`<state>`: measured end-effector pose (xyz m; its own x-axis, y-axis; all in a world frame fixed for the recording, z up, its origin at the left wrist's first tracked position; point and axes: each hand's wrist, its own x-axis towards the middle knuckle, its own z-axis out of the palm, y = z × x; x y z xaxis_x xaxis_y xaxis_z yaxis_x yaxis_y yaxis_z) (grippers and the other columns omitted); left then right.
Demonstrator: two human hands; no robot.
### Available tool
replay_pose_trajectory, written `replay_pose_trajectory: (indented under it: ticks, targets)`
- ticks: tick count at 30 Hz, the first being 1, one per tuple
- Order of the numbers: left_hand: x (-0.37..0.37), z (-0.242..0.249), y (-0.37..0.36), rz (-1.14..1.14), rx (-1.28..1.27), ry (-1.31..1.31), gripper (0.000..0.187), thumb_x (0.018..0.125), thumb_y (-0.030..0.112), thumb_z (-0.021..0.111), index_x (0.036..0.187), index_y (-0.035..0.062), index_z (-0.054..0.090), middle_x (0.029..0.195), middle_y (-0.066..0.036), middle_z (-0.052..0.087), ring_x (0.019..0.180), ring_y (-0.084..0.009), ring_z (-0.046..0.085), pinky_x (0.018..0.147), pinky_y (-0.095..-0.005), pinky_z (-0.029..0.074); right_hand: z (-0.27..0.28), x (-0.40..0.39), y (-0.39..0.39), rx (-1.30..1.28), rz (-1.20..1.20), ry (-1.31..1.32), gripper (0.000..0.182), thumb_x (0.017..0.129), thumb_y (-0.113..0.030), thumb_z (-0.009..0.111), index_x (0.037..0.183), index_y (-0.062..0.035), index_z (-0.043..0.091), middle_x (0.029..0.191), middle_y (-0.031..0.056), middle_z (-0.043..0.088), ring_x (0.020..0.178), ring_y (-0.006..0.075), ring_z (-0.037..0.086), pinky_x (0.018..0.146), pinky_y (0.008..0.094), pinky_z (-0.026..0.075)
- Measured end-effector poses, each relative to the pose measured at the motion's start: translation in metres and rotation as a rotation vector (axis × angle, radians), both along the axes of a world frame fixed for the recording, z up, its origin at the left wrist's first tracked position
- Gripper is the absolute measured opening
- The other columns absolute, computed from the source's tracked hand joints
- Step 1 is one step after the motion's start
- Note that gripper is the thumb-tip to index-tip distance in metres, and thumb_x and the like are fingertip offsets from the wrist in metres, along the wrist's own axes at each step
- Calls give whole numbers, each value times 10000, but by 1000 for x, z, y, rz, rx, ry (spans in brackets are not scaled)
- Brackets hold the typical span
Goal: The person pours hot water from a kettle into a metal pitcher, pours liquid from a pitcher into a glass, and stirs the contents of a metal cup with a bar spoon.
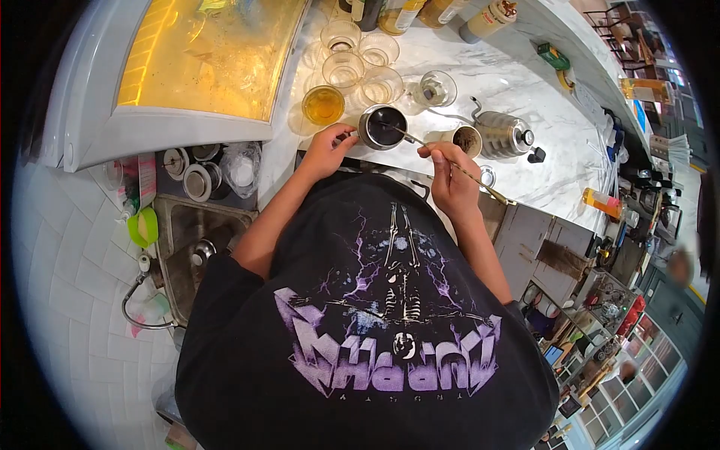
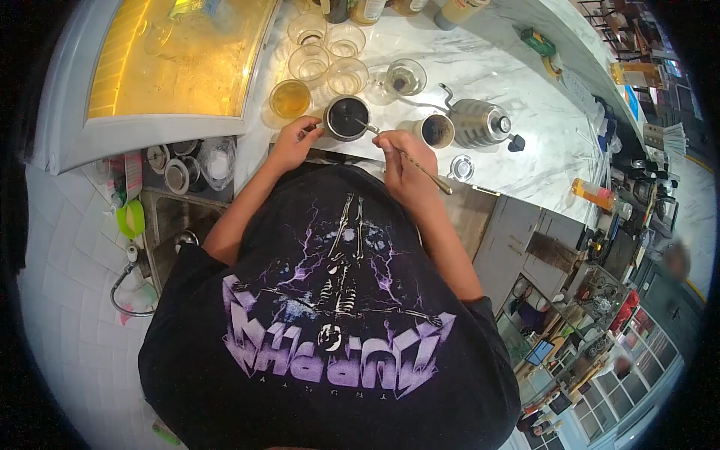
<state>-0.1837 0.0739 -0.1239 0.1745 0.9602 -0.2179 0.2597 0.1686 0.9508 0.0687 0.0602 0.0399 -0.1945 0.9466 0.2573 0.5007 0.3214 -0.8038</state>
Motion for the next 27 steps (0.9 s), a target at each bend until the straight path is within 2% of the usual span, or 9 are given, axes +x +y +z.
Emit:
replay_pose_trajectory:
  ticks: [10,12,16,22,24,27]
  targets:
    - [1,-4,-1,9,8,1,253,929,186,668,1110,10,658,942,-76,669,813,-154,606,755,-297,487,-10,4,2,36,-39,40,49,956,-53,595,955,-31,638,848,139,693,740,286,676,663,355,518]
    - [-1,-5,0,-2,-3,13,255,930,183,666,1115,8,657,964,-83,678,821,-154,615,754,-298,493,-6,2,3,42,37,-29,112,1000,-30,526,991,17,627,897,115,717,779,174,673,701,279,515]
    - [0,-2,-1,8,34,18,258,930,182,666,1119,7,656,986,-89,685,826,-156,624,754,-302,498,-5,8,0,24,67,-26,109,997,-28,529,1000,14,629,900,118,716,776,176,670,696,281,511]
    - [0,-2,-1,6,-9,2,267,930,188,667,1124,4,655,983,-94,684,822,-163,626,752,-300,501,-7,14,1,25,-27,-35,113,999,-35,527,981,5,632,898,112,720,766,176,673,682,287,515]
    - [0,-4,-1,7,11,17,272,931,192,669,1129,7,657,960,-94,677,808,-162,622,746,-299,501,-7,5,3,32,-31,12,49,945,-65,608,956,-29,640,863,143,690,753,308,671,680,373,518]
    - [0,-6,0,8,-3,0,274,930,196,671,1128,8,658,936,-91,669,793,-160,615,742,-300,499,-8,-1,3,59,20,5,51,949,-67,607,953,-28,638,859,147,689,749,306,672,672,369,517]
